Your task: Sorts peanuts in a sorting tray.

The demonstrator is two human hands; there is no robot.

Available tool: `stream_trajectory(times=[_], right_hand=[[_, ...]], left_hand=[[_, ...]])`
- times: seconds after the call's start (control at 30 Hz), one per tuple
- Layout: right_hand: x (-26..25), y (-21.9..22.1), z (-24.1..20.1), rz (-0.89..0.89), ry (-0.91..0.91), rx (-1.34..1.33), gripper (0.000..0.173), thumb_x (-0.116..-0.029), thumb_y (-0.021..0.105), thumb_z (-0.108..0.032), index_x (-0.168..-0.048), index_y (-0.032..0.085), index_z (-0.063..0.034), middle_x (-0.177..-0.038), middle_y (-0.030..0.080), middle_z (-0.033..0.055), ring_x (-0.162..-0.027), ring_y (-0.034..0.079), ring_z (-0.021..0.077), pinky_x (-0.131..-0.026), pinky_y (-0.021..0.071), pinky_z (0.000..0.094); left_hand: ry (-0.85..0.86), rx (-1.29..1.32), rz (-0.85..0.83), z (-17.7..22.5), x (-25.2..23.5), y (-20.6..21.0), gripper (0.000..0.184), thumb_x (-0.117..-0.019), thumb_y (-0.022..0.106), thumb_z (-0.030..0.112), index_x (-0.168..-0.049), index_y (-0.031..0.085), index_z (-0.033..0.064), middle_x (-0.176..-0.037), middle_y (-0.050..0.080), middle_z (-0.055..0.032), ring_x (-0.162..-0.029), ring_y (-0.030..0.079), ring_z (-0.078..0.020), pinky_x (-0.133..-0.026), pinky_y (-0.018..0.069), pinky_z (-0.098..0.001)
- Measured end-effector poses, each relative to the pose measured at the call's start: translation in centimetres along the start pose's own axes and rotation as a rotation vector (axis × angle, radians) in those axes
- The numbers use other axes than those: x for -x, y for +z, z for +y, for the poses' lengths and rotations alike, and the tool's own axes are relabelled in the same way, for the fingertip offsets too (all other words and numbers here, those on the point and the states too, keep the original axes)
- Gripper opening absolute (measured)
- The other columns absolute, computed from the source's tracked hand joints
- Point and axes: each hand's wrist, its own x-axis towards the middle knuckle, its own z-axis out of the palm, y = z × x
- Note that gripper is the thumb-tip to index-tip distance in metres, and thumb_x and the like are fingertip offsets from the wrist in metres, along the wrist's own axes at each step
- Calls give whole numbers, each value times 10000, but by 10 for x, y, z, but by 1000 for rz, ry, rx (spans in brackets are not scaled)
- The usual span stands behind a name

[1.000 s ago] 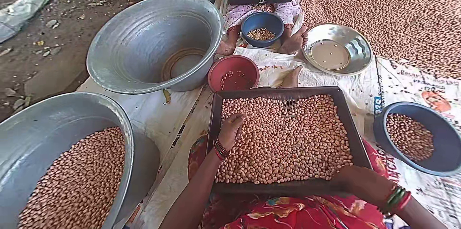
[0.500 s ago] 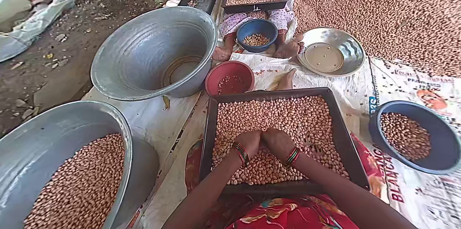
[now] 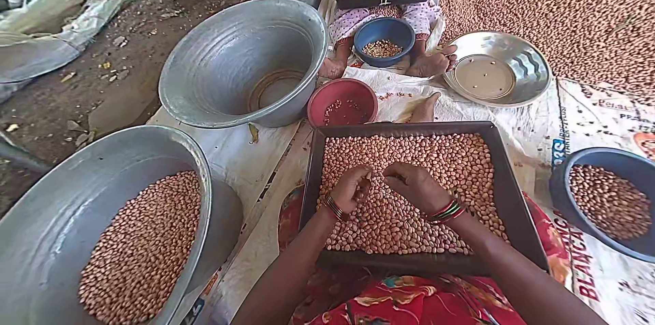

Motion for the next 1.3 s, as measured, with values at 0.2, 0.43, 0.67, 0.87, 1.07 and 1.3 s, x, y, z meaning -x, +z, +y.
stream_trajectory(times=[0.2, 0.43, 0.67, 0.87, 1.07, 1.3], right_hand=[[0, 24, -11, -61, -231, 117, 250, -1011, 542, -90, -1040, 727, 76, -1002, 726, 242, -888, 717, 364, -796, 558, 494], [8, 77, 3, -418, -71, 445, 274, -1044, 502, -86, -1178, 677, 77, -1139, 679, 300, -1024, 688, 477, -807, 543, 603], [5, 39, 13, -188, 33, 285, 298, -1049, 492, -104, -1168, 700, 71, -1168, 694, 282, -1072, 695, 441, -903, 536, 585], [11, 2, 29, -16, 135, 189, 280, -1044, 496, -62, -1171, 697, 85, -1139, 710, 270, -1055, 698, 403, -942, 516, 543], [29, 16, 11, -370, -11, 130, 283, -1043, 518, -73, -1169, 709, 94, -1145, 716, 282, -1081, 695, 431, -966, 505, 580], [19, 97, 4, -315, -250, 473, 206, -988, 560, -34, -1097, 714, 48, -1053, 700, 278, -967, 703, 461, -778, 556, 578]], left_hand=[[7, 351, -74, -9, 19, -15, 526, -1107, 147, 267, -792, 560, 183, -560, 550, 86, -398, 430, 32, -389, 349, -113], [12, 209, 248, 12, 5, -9, 374, -1135, 335, 232, -795, 451, 127, -529, 441, 67, -360, 353, 4, -354, 302, -133], [38, -1351, -14, 38, -43, 19, 439, -1128, 346, 241, -1492, 512, 59, -1408, 611, -197, -1312, 587, -349, -1105, 421, -537], [-102, -1634, -12, 38, -65, 32, 437, -1137, 299, 233, -1481, 459, 15, -1383, 596, -256, -1294, 581, -425, -1046, 451, -595], [107, -829, 199, 37, -42, -1, 327, -1109, 462, 216, -1204, 626, -50, -924, 639, -156, -801, 598, -207, -779, 494, -349], [124, 348, 107, 15, 4, -34, 463, -1120, 172, 231, -846, 534, 139, -505, 490, 84, -362, 401, 21, -370, 338, -120]])
